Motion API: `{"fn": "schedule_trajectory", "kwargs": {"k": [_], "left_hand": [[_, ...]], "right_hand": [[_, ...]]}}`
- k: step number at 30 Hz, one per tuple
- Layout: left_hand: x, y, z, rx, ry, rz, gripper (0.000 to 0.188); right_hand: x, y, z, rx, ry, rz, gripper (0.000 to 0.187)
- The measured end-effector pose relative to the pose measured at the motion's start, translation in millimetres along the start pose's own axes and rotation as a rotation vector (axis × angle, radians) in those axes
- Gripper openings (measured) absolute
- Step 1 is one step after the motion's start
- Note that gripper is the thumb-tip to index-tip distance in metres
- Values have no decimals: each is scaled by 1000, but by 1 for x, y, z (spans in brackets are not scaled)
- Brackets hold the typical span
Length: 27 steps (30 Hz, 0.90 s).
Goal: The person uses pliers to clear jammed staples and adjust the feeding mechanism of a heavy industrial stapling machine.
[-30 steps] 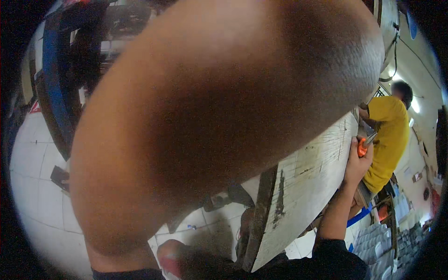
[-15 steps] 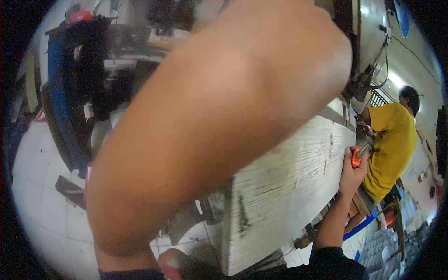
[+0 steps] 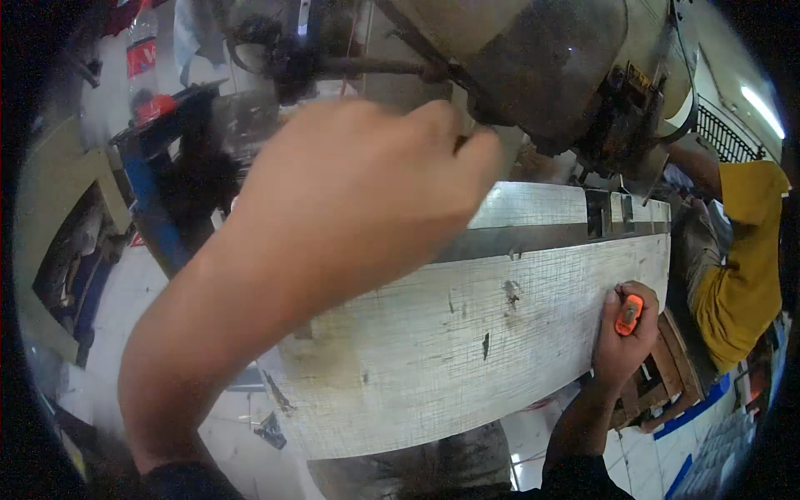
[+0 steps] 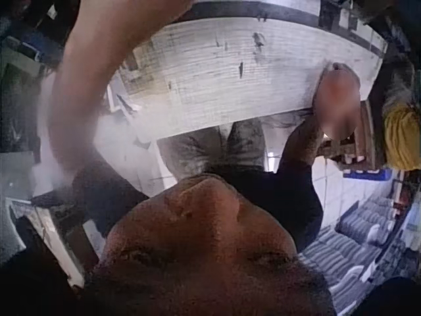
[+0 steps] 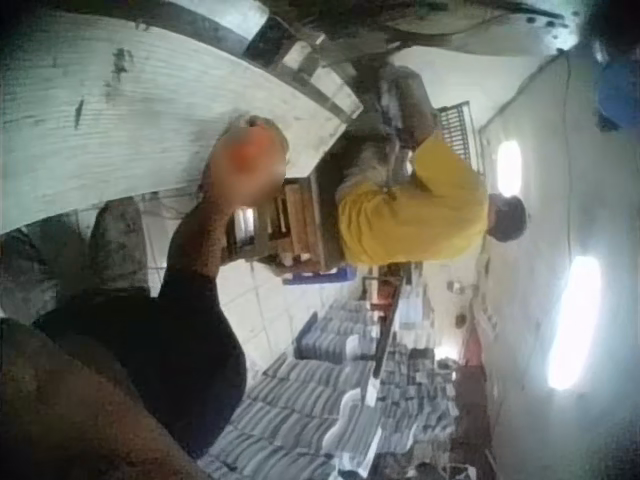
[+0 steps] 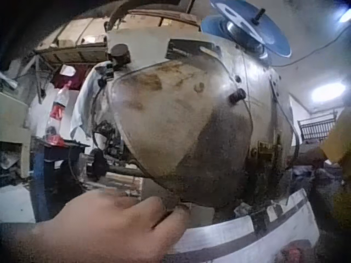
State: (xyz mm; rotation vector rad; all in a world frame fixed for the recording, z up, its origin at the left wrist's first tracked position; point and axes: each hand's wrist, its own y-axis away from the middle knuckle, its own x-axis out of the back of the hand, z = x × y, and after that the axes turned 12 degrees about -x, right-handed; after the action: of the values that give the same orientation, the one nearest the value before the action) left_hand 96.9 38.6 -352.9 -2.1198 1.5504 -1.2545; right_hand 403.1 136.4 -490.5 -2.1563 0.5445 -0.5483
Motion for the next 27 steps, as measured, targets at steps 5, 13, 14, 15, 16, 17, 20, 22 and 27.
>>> {"fn": "schedule_trajectory", "kwargs": {"k": [5, 13, 14, 15, 16, 17, 20, 22, 27], "left_hand": [[-8, -9, 7, -55, -108, 171, 7], [-22, -9, 4, -111, -49, 293, 10], [-39, -11, 8, -131, -204, 404, 10], [-38, -15, 9, -142, -281, 458, 10], [-36, -19, 10, -156, -356, 514, 10], [-27, -14, 10, -132, -238, 413, 10], [-50, -17, 10, -101, -299, 447, 9], [-51, -22, 9, -98, -471, 579, 8], [-19, -18, 11, -72, -389, 386, 8]], "right_hand": [[0, 2, 0, 33, -3, 51, 19], [0, 2, 5, 75, -22, 49, 20], [0, 2, 5, 60, -25, 64, 20], [0, 1, 6, 56, -26, 66, 20], [1, 1, 7, 73, -13, 62, 20], [1, 1, 7, 90, 1, 58, 21], [1, 0, 8, 79, -37, 59, 22], [1, 0, 7, 88, -21, 63, 22], [2, 1, 4, 132, 48, 63, 23]]}}
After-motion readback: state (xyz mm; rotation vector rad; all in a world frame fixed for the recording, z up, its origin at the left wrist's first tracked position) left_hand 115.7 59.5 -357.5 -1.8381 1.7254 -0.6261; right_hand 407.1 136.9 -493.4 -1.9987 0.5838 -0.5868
